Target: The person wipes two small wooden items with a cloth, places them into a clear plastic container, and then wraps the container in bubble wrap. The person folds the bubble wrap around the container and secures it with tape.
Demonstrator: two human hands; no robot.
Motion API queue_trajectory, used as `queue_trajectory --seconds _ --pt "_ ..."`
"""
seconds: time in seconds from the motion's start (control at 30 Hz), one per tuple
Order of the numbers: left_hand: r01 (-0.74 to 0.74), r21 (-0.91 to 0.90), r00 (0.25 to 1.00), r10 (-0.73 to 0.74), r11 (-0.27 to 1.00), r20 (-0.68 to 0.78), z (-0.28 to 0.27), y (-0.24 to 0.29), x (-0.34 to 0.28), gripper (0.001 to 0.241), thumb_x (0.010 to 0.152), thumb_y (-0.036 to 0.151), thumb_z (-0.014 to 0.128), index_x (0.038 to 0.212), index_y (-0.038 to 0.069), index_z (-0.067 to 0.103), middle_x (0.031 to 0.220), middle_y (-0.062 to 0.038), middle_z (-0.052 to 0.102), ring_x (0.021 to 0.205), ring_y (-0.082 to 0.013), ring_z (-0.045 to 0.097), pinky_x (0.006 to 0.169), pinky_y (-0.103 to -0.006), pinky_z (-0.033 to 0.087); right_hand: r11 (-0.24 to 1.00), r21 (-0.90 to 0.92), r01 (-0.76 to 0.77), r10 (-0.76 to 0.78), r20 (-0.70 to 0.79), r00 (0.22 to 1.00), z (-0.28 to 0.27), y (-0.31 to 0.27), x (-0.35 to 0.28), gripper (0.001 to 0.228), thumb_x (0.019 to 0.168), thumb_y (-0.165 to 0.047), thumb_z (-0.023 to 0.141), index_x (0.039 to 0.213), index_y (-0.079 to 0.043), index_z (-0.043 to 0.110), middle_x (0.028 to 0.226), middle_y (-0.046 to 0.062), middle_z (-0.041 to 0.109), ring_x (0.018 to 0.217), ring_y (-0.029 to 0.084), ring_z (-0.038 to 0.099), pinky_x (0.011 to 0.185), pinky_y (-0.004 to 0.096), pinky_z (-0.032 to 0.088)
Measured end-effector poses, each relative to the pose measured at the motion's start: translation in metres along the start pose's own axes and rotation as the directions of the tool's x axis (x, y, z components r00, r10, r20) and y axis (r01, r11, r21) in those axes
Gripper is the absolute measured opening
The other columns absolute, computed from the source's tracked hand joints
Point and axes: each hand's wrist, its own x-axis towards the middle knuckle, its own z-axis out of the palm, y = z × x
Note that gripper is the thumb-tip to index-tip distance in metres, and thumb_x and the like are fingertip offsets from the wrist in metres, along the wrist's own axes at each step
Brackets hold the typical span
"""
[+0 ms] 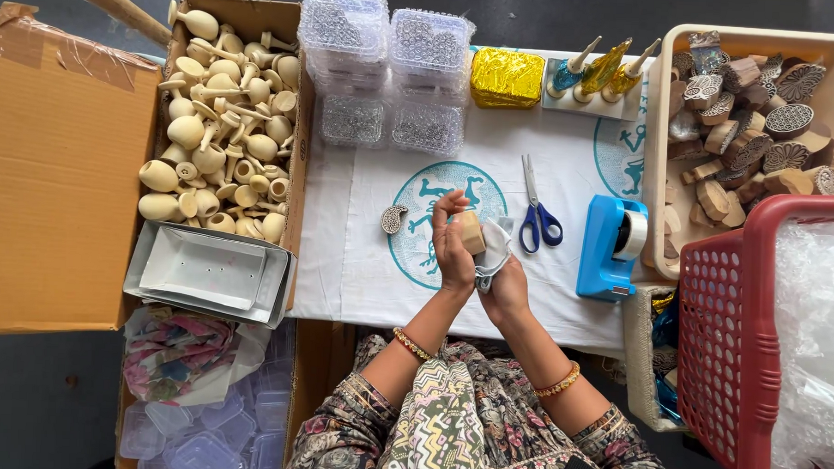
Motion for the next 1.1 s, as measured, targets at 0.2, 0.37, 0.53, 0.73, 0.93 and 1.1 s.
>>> queue_trajectory --seconds 0.2,0.37,0.53,0.73,0.93,1.1 --pt "-0.255 0.391 0.855 0.018 0.885 0.518 -0.028 -0.012 -0.014 0.038 0.108 0.038 0.056 0.133 0.009 0.058 0.122 -0.012 0.048 0.12 -0.0249 0.046 0.113 -0.0345 0.035 0.978 0.164 0.125 -0.106 -0.119 0.987 -0.018 -0.016 0.018 0.036 0.107 -0.021 0.048 0.136 -0.003 0.058 0.132 0.01 0.066 0.116 0.02 0.066 0.094 0.034 0.055" --pt "-0.132 0.394 0.871 -0.084 0.91 0.484 -0.027 -0.018 -0.023 0.049 0.102 0.047 0.061 0.13 0.007 0.057 0.116 -0.01 0.055 0.108 -0.0192 0.056 0.099 -0.0305 0.047 0.986 -0.002 0.165 -0.165 -0.008 0.986 -0.005 -0.043 0.013 0.034 0.105 -0.017 0.047 0.133 0.0 0.058 0.13 0.017 0.067 0.121 0.023 0.068 0.102 0.037 0.057" --pt "0.279 0.024 0.909 -0.272 0.96 0.314 -0.025 -0.029 -0.011 0.052 0.101 0.052 0.056 0.128 0.007 0.057 0.111 -0.004 0.063 0.099 -0.0092 0.062 0.085 -0.0226 0.054 0.988 -0.048 0.149 -0.146 0.063 0.987 -0.025 -0.005 0.014 0.032 0.106 -0.016 0.046 0.13 -0.001 0.06 0.121 0.01 0.073 0.106 0.017 0.071 0.092 0.032 0.058" --pt "0.334 -0.21 0.943 -0.321 0.919 0.093 -0.023 0.006 0.021 0.039 0.102 0.046 0.058 0.111 0.008 0.056 0.09 -0.003 0.068 0.071 -0.0121 0.061 0.058 -0.0241 0.047 0.719 -0.609 0.335 -0.33 0.125 0.936 -0.028 0.013 0.006 0.018 0.108 -0.012 0.056 0.114 -0.003 0.07 0.084 -0.005 0.061 0.073 0.002 0.049 0.064 0.021 0.042" --pt "0.408 -0.016 0.865 -0.381 0.913 0.327 -0.041 -0.035 -0.005 0.034 0.113 0.037 0.057 0.113 0.004 0.063 0.097 0.0 0.066 0.085 -0.0058 0.06 0.073 -0.0218 0.053 0.334 -0.717 0.612 -0.735 0.208 0.645 0.009 -0.046 -0.006 0.01 0.098 0.006 0.064 0.105 0.0 0.067 0.108 0.005 0.056 0.096 0.014 0.057 0.085 0.025 0.048" --pt "0.367 0.11 0.859 -0.382 0.924 0.34 -0.038 -0.044 -0.032 0.012 0.104 0.021 0.058 0.109 0.012 0.053 0.088 0.005 0.057 0.073 -0.0042 0.054 0.057 -0.0221 0.045 0.092 -0.609 0.788 -0.615 0.587 0.526 0.026 -0.05 -0.029 0.031 0.076 0.015 0.06 0.098 -0.005 0.068 0.104 0.007 0.062 0.099 0.019 0.061 0.087 0.029 0.051"
